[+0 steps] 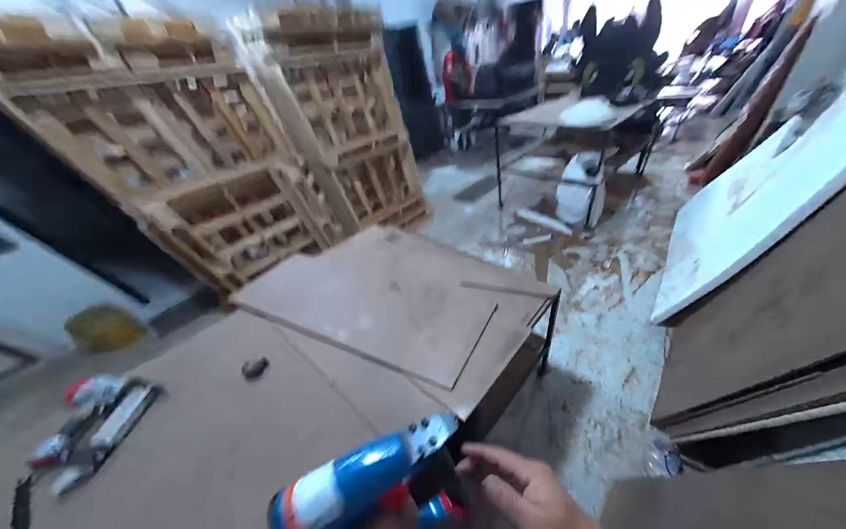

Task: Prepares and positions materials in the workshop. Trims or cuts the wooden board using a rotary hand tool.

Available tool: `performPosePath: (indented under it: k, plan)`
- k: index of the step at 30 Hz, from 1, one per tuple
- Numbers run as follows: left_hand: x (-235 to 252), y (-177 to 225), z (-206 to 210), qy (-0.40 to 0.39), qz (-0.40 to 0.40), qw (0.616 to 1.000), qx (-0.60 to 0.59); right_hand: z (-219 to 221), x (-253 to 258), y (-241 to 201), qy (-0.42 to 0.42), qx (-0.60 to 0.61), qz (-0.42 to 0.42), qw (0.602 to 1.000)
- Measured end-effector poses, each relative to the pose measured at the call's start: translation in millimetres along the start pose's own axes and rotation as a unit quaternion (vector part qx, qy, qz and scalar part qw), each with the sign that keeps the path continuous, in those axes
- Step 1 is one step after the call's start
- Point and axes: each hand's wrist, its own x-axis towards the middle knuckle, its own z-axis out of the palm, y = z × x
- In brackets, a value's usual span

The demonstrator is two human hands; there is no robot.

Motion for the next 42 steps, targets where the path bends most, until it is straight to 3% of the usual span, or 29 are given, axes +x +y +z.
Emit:
performPosePath:
  k: [2, 4, 7, 9, 12, 15, 19, 24, 27, 31, 36, 42]
  plan:
    - [22, 5, -3, 0.137, -0.085, 0.960, 0.230, -36, 5, 38, 0.013, -0.079, 0.049, 0.996]
    - [36, -16, -23, 0.172, -0.194, 0.869, 0.421, -78, -1, 81, 0.037, -0.102, 0.146, 0.983]
    - [46, -68, -70, 0.201, -0.331, 0.801, 0.456, -131, -19, 146, 0.103, -0.141, 0.307, 0.936]
    - [55, -101, -97, 0.218, -0.382, 0.789, 0.430, -161, -25, 180, 0.128, -0.163, 0.387, 0.898]
    - [92, -136, -124, 0.212, -0.428, 0.782, 0.401, -193, -8, 216, 0.118, -0.223, 0.439, 0.863]
    - [147, -166, -131, 0.173, -0.440, 0.772, 0.424, -219, 55, 228, 0.074, -0.290, 0.437, 0.848]
    - [214, -193, -137, 0.121, -0.445, 0.756, 0.464, -255, 189, 248, 0.038, -0.389, 0.367, 0.844]
    - [244, -213, -141, 0.110, -0.496, 0.722, 0.469, -306, 351, 317, 0.067, -0.458, 0.271, 0.844]
    - [254, -220, -135, 0.117, -0.543, 0.678, 0.482, -322, 422, 362, 0.043, -0.494, 0.220, 0.840]
    - [264, -218, -126, 0.136, -0.598, 0.633, 0.472, -324, 446, 415, -0.005, -0.530, 0.174, 0.830]
    - [275, -215, -124, 0.138, -0.622, 0.617, 0.462, -324, 447, 422, 0.017, -0.530, 0.169, 0.831]
    - [296, -212, -116, 0.225, -0.571, 0.658, 0.436, -328, 449, 423, 0.025, -0.522, 0.178, 0.834]
